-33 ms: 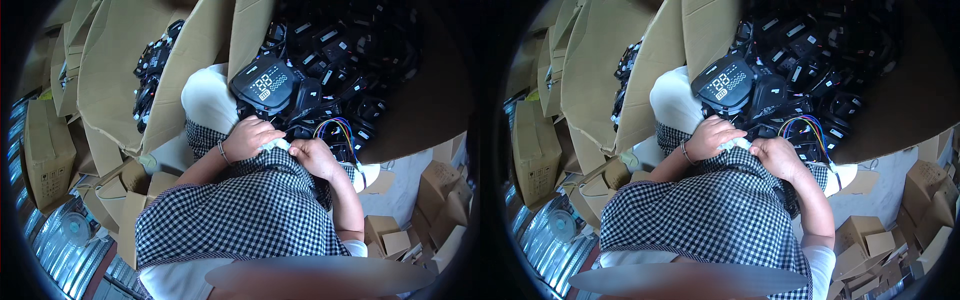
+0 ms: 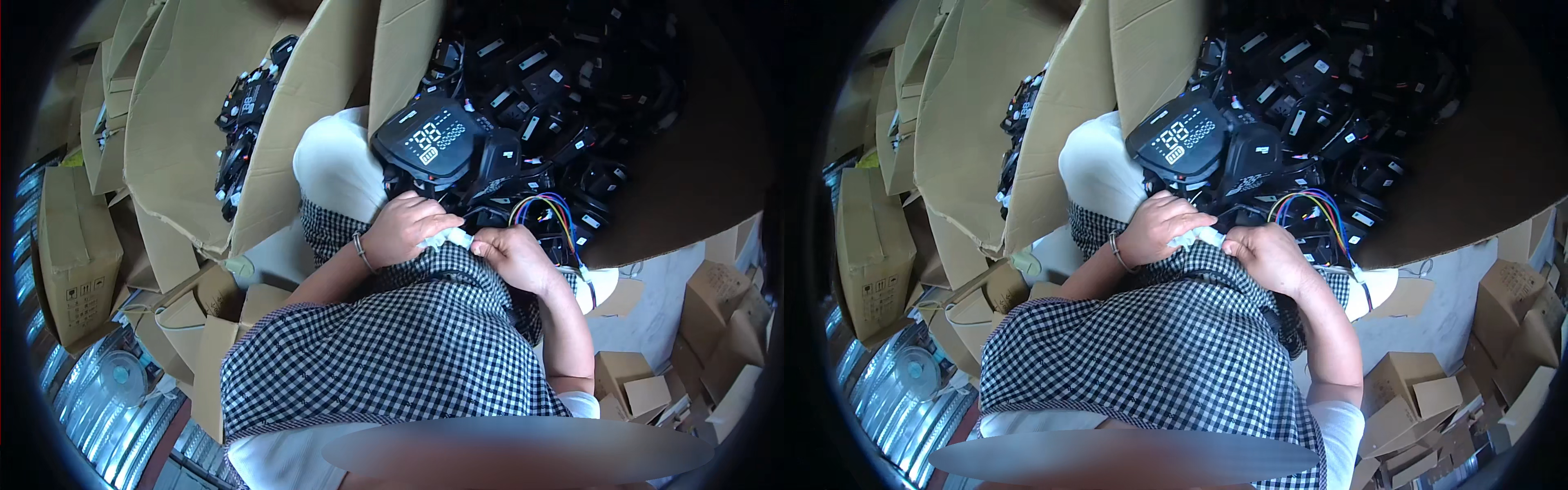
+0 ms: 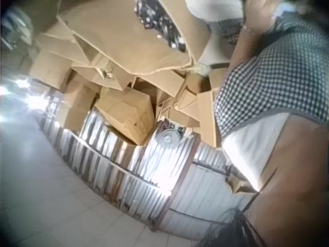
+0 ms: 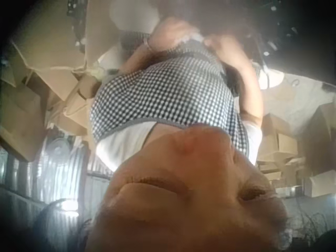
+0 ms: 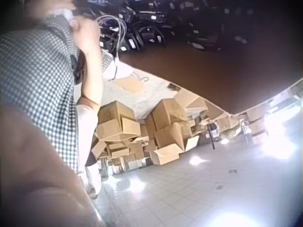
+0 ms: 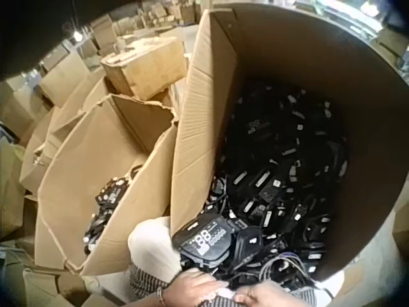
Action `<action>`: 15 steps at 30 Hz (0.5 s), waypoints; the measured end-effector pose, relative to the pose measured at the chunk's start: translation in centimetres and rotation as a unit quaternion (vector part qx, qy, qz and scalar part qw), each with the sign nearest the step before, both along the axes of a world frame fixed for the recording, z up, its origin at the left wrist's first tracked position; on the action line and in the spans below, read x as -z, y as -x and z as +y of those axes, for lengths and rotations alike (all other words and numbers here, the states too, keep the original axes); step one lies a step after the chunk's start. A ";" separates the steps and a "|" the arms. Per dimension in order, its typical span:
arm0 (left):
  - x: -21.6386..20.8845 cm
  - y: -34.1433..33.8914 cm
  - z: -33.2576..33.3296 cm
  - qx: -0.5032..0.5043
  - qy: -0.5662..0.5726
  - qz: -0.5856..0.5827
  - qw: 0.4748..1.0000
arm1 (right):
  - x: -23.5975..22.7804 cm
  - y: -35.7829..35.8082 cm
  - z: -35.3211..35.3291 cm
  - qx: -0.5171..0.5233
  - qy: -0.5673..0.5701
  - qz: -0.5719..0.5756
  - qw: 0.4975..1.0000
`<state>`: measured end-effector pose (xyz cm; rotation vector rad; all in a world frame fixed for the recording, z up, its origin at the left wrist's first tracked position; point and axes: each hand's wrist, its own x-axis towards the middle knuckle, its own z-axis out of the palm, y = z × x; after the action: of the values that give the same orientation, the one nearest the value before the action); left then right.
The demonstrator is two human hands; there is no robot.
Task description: The person sorts electronic dash display components, connectors, and wire harnesses by hand from a large cardboard box into smaller cardboard boxes.
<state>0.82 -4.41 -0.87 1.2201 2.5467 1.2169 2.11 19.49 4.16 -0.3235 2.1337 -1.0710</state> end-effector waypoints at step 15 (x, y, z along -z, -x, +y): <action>-0.2 0.3 -0.2 0.007 -0.034 -0.029 0.999 | -0.9 -0.7 -1.5 -0.019 -0.064 0.116 0.991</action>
<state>0.56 -4.56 -0.64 1.1965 2.4703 1.3270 2.79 18.04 5.06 -0.4435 2.3794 -0.9049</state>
